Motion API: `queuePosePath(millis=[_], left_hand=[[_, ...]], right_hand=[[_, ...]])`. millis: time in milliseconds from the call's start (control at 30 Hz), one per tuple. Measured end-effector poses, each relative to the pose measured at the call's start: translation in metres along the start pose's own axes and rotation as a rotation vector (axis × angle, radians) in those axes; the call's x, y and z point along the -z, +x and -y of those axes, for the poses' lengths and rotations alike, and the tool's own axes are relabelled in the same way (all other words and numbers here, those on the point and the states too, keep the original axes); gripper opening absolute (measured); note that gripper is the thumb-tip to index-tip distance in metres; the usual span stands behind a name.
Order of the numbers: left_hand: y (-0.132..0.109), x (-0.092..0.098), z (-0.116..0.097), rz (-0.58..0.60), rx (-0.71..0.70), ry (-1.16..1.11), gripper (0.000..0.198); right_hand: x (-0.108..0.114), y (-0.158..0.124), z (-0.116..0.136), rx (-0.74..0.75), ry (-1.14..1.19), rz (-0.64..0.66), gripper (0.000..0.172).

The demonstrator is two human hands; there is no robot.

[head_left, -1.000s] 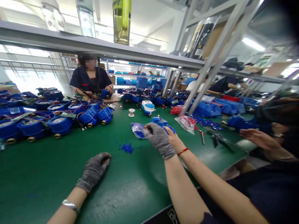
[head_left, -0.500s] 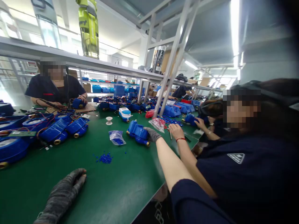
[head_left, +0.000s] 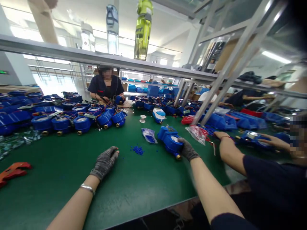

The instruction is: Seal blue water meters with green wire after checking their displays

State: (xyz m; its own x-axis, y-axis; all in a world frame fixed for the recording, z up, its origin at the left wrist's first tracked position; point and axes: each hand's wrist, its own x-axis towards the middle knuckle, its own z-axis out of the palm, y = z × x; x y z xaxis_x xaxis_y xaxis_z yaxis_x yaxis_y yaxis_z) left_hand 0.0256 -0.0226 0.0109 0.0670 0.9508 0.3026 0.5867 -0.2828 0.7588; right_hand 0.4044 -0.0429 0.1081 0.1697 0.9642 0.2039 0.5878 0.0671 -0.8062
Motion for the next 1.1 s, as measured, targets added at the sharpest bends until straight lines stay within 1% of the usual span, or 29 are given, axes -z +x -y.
queuePosePath(millis=[67,133,233,300,367,467,533,567,600,633,667,700,733,767,800,833,867,900,967,1033,1100], left_hand=[[0.003,0.009,0.000,-0.068,0.014,-0.045,0.035],[0.005,0.015,-0.001,-0.108,0.013,-0.118,0.036],[0.006,0.015,-0.008,-0.113,-0.003,-0.252,0.039],[0.002,0.010,-0.020,-0.083,-0.019,-0.333,0.039],[-0.007,0.006,-0.036,-0.006,-0.040,-0.412,0.039],[-0.021,0.007,-0.058,0.198,-0.077,-0.528,0.040],[-0.027,0.013,-0.066,0.329,-0.071,-0.631,0.041],[-0.027,0.017,-0.066,0.385,-0.045,-0.719,0.042],[-0.026,0.023,-0.064,0.432,-0.008,-0.821,0.044],[-0.025,0.029,-0.061,0.465,0.032,-0.922,0.045],[-0.023,0.035,-0.058,0.483,0.065,-1.007,0.046],[-0.021,0.041,-0.054,0.489,0.086,-1.063,0.045],[-0.019,0.047,-0.050,0.492,0.092,-1.080,0.044],[-0.018,0.052,-0.047,0.497,0.096,-1.081,0.042],[-0.017,0.055,-0.046,0.505,0.107,-1.083,0.041],[-0.017,0.057,-0.044,0.514,0.134,-1.101,0.040],[-0.017,0.057,-0.043,0.510,0.174,-1.128,0.040],[-0.016,0.056,-0.043,0.489,0.218,-1.162,0.039],[-0.013,0.048,-0.039,0.389,0.289,-1.234,0.034],[-0.007,0.038,-0.034,0.264,0.313,-1.283,0.025],[-0.002,0.030,-0.030,0.171,0.309,-1.304,0.017]], right_hand=[[0.004,-0.019,0.000,-0.025,0.064,0.021,0.040],[0.010,-0.047,-0.004,-0.072,0.126,0.035,0.045],[0.013,-0.091,-0.013,-0.145,0.199,0.058,0.050],[0.006,-0.110,-0.014,-0.174,0.238,0.081,0.049],[-0.012,-0.122,-0.008,-0.206,0.360,0.167,0.052],[-0.058,-0.133,0.013,-0.224,0.677,0.345,0.058],[-0.090,-0.140,0.030,-0.171,0.840,0.390,0.061],[-0.104,-0.142,0.036,-0.138,0.866,0.409,0.060],[-0.114,-0.141,0.039,-0.110,0.844,0.436,0.058],[-0.119,-0.137,0.039,-0.087,0.766,0.452,0.056],[-0.121,-0.129,0.036,-0.071,0.612,0.425,0.052],[-0.119,-0.118,0.029,-0.065,0.420,0.372,0.050],[-0.114,-0.102,0.018,-0.055,0.202,0.240,0.047],[-0.108,-0.086,0.006,-0.070,-0.081,0.038,0.043],[-0.100,-0.068,-0.006,-0.099,-0.187,-0.052,0.041],[-0.094,-0.052,-0.019,-0.118,-0.259,-0.092,0.038],[-0.088,-0.038,-0.030,-0.138,-0.333,-0.112,0.034],[-0.085,-0.027,-0.039,-0.150,-0.379,-0.103,0.030],[-0.084,-0.014,-0.050,-0.154,-0.482,-0.076,0.022],[-0.091,-0.008,-0.052,-0.135,-0.574,-0.056,0.016],[-0.104,-0.005,-0.048,-0.099,-0.649,-0.040,0.016]])
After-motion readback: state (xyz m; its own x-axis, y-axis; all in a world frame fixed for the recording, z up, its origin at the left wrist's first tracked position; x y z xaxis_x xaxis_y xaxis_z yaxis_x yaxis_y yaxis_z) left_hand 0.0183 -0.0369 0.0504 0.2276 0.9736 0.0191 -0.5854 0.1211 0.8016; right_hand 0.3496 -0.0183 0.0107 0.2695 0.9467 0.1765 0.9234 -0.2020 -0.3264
